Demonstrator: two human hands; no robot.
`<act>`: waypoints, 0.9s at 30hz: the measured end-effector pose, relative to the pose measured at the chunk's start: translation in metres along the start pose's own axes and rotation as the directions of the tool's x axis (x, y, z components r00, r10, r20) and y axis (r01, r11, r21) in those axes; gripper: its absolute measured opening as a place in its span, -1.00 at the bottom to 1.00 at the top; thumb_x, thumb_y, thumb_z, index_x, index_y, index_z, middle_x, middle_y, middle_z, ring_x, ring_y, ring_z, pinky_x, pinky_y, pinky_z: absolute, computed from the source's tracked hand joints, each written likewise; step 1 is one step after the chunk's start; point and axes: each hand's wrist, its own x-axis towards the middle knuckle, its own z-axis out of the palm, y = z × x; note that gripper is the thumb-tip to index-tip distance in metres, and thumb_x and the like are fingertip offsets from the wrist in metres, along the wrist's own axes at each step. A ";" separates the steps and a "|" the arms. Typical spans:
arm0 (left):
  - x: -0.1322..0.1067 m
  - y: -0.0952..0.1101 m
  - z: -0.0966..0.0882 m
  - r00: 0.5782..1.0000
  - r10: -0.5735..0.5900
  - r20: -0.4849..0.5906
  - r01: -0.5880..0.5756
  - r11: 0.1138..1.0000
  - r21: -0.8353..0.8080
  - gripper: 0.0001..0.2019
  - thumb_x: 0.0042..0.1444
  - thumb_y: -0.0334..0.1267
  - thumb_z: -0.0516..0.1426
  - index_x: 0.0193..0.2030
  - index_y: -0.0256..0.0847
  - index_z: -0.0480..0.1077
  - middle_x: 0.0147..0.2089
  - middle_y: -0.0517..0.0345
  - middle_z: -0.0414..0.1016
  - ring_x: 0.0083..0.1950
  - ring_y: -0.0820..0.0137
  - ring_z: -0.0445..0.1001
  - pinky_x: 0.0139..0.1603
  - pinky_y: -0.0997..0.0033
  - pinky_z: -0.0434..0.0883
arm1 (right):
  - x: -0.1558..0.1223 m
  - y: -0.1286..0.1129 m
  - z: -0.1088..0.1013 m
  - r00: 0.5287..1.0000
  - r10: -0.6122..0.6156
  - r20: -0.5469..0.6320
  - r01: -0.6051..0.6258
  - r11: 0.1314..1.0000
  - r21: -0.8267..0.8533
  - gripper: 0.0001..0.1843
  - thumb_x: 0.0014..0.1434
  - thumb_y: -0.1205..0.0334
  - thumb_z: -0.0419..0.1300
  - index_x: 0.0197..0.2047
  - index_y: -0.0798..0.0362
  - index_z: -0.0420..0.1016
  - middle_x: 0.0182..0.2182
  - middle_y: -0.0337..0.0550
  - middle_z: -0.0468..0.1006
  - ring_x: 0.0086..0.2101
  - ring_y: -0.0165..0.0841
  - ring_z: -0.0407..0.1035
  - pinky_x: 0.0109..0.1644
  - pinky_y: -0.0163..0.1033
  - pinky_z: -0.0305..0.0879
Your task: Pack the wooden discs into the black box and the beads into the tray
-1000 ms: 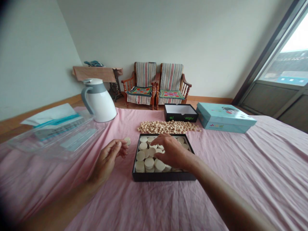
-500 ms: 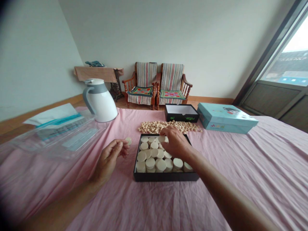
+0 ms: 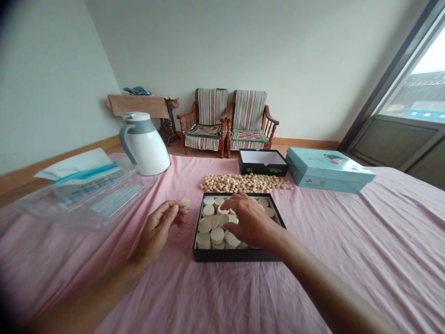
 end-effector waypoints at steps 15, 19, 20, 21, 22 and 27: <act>0.000 0.000 0.000 1.000 0.009 -0.005 -0.009 1.000 0.003 -0.70 0.17 -0.04 0.08 -0.21 -0.26 0.38 -0.34 0.12 0.47 -0.39 0.44 0.41 -0.39 0.46 0.36 | -0.009 0.016 -0.014 0.993 0.017 -0.117 -0.019 1.000 -0.018 -0.78 -0.03 0.42 0.19 -0.25 0.03 0.43 -0.28 -0.14 0.46 -0.18 -0.28 0.31 -0.07 -0.16 0.20; 0.000 -0.001 0.001 1.000 0.004 0.000 -0.004 1.000 0.011 -0.71 0.18 -0.04 0.07 -0.19 -0.27 0.38 -0.34 0.12 0.47 -0.39 0.44 0.41 -0.38 0.46 0.36 | -0.019 0.026 -0.028 0.997 0.077 -0.024 -0.077 0.997 -0.012 -0.71 -0.06 0.45 0.18 -0.22 0.02 0.47 -0.25 -0.13 0.45 -0.17 -0.26 0.31 -0.06 -0.13 0.22; 0.000 -0.001 0.001 1.000 0.005 0.002 -0.005 1.000 0.014 -0.71 0.18 -0.05 0.07 -0.18 -0.27 0.38 -0.34 0.12 0.47 -0.38 0.44 0.41 -0.37 0.45 0.37 | -0.021 0.026 -0.030 0.996 0.083 0.013 -0.083 0.997 -0.006 -0.70 -0.06 0.46 0.18 -0.21 0.01 0.48 -0.25 -0.12 0.45 -0.17 -0.26 0.31 -0.05 -0.12 0.22; 0.000 -0.001 0.001 1.000 0.005 0.003 -0.005 1.000 0.018 -0.71 0.18 -0.05 0.07 -0.18 -0.27 0.37 -0.34 0.12 0.47 -0.38 0.44 0.41 -0.37 0.45 0.37 | -0.023 0.026 -0.031 0.995 0.083 0.053 -0.084 0.997 0.002 -0.68 -0.07 0.47 0.18 -0.20 0.01 0.49 -0.24 -0.12 0.45 -0.16 -0.26 0.32 -0.04 -0.11 0.22; 0.000 -0.001 0.001 1.000 0.005 0.004 -0.005 1.000 0.022 -0.71 0.18 -0.05 0.07 -0.18 -0.26 0.37 -0.34 0.12 0.47 -0.38 0.44 0.41 -0.37 0.45 0.37 | -0.024 0.025 -0.031 0.993 0.078 0.089 -0.080 0.997 0.013 -0.66 -0.07 0.49 0.17 -0.20 0.00 0.50 -0.22 -0.12 0.45 -0.15 -0.25 0.32 -0.02 -0.10 0.22; 0.002 -0.003 0.000 1.000 0.002 0.009 -0.002 1.000 0.031 -0.71 0.18 -0.05 0.08 -0.18 -0.27 0.36 -0.33 0.12 0.47 -0.39 0.45 0.42 -0.37 0.46 0.37 | -0.025 0.027 -0.027 0.992 0.049 0.119 -0.059 0.995 0.077 -0.57 -0.06 0.54 0.13 -0.13 -0.03 0.49 -0.16 -0.13 0.46 -0.10 -0.27 0.33 0.04 -0.10 0.21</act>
